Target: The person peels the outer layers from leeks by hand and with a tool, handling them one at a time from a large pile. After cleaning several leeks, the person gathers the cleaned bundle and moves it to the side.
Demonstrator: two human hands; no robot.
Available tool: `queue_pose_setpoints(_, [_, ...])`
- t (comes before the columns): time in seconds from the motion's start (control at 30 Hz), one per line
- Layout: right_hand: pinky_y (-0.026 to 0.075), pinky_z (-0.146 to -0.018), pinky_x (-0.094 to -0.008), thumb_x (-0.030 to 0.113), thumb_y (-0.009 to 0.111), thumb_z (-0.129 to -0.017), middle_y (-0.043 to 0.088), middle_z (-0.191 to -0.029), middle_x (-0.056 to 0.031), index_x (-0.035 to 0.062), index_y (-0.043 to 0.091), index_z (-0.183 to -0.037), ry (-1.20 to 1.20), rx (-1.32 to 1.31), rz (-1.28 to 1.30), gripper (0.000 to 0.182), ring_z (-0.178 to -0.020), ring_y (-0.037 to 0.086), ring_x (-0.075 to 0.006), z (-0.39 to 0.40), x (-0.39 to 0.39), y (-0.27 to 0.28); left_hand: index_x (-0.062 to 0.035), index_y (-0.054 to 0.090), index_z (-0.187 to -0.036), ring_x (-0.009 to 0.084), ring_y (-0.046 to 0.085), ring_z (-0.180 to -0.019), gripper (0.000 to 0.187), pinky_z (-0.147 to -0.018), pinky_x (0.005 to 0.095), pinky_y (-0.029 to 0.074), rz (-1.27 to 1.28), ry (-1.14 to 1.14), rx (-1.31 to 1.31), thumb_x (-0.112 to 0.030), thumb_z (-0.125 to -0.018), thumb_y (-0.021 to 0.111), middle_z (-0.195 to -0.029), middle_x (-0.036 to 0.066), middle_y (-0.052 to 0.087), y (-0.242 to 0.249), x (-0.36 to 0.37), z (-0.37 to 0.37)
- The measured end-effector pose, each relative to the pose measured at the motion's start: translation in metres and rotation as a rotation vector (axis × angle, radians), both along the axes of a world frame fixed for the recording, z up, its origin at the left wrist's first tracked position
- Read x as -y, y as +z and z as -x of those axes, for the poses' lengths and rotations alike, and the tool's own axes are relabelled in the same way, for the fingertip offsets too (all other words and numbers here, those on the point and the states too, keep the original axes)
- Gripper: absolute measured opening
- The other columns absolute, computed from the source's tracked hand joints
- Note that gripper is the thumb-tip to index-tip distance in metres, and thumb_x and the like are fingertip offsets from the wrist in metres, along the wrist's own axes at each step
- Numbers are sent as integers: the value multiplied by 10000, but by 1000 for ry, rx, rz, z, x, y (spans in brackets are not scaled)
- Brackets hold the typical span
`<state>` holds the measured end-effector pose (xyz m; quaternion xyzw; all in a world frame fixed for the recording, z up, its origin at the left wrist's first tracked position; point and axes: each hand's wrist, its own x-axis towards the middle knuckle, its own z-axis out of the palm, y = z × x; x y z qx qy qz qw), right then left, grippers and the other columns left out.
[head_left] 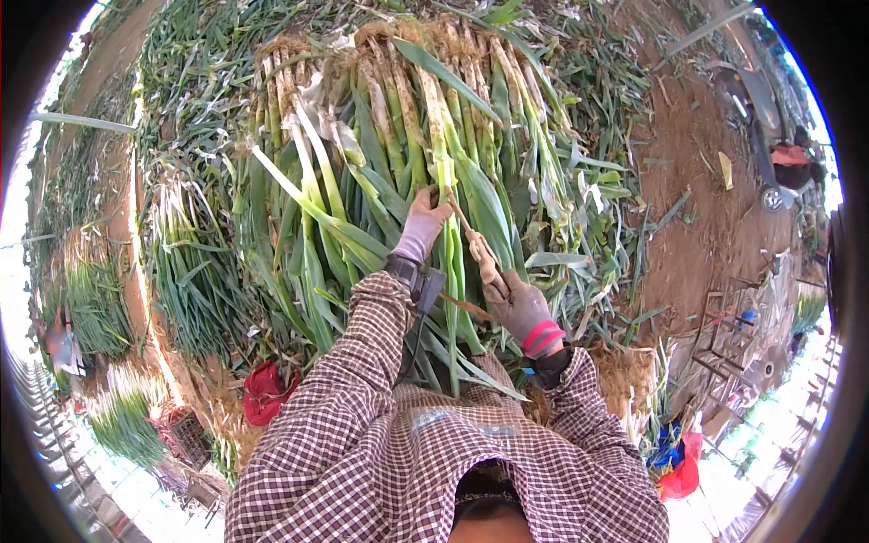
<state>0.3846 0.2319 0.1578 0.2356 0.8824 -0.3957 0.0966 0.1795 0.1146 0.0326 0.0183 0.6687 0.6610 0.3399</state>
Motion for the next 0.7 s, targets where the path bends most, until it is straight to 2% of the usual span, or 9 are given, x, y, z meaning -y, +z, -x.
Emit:
queue_pose_setpoints(0.07, [463,-585,-530,439,597,-919,609,-716,-263,58,524,-925,-14,-38,-9,388,-714,609,-478,12,0,-13,68,486,-1312,199,600,-1047,481,-882,288,483,135,-6,-24,-17,-845,563,-1187,152,610,27,-3,1])
queue_pose_setpoints(0.13, [464,-585,-530,436,594,-921,608,-710,-264,65,521,-927,-24,-63,-66,379,-712,610,-476,36,-3,-21,72,499,-1303,200,604,-1032,472,-889,288,482,100,-8,-10,-19,-846,567,-1178,149,619,21,-1,3])
queue_pose_setpoints(0.17, [453,-587,-521,374,610,-913,600,-729,-266,72,535,-960,-27,-99,-80,315,-725,602,-482,48,-8,-35,74,506,-1299,201,607,-1025,467,-892,288,481,82,-9,-6,-20,-846,569,-1174,148,623,16,-1,6])
queue_pose_setpoints(0.3, [486,-623,-544,529,543,-916,631,-729,-259,75,531,-956,11,-69,-163,456,-719,629,-465,100,-20,-58,67,571,-1236,198,622,-982,404,-880,287,486,87,34,-8,-40,-846,592,-1097,128,656,6,3,5])
queue_pose_setpoints(0.47, [495,-642,-545,537,541,-913,645,-763,-268,71,542,-994,-6,-97,-198,474,-744,638,-464,149,-28,-71,54,581,-1209,190,633,-890,381,-807,290,509,124,90,32,-53,-843,597,-1034,117,660,9,6,4])
queue_pose_setpoints(0.53, [494,-641,-546,539,540,-914,645,-764,-268,69,539,-1002,-30,-84,-219,478,-742,638,-463,154,-28,-68,45,581,-1200,186,632,-862,371,-785,296,515,115,130,62,-55,-843,595,-1008,109,657,19,4,8])
queue_pose_setpoints(0.57, [493,-634,-540,529,545,-917,638,-750,-268,72,528,-1015,-46,-87,-227,468,-734,631,-467,148,-27,-65,64,567,-1194,208,641,-917,379,-833,301,504,38,157,133,-83,-850,619,-1035,125,667,24,6,9])
queue_pose_setpoints(0.67, [487,-623,-539,498,561,-919,627,-739,-268,76,507,-1014,-18,-30,-170,436,-723,622,-474,106,-18,-46,31,523,-1266,185,632,-838,389,-771,298,526,-54,172,191,-63,-894,585,-992,98,647,31,6,17])
queue_pose_setpoints(0.7, [485,-619,-540,488,564,-920,624,-737,-268,77,501,-1008,-15,-66,-139,425,-718,621,-474,88,-9,-40,38,500,-1287,179,628,-874,399,-790,286,521,-59,179,194,-64,-911,588,-1046,100,636,37,7,20])
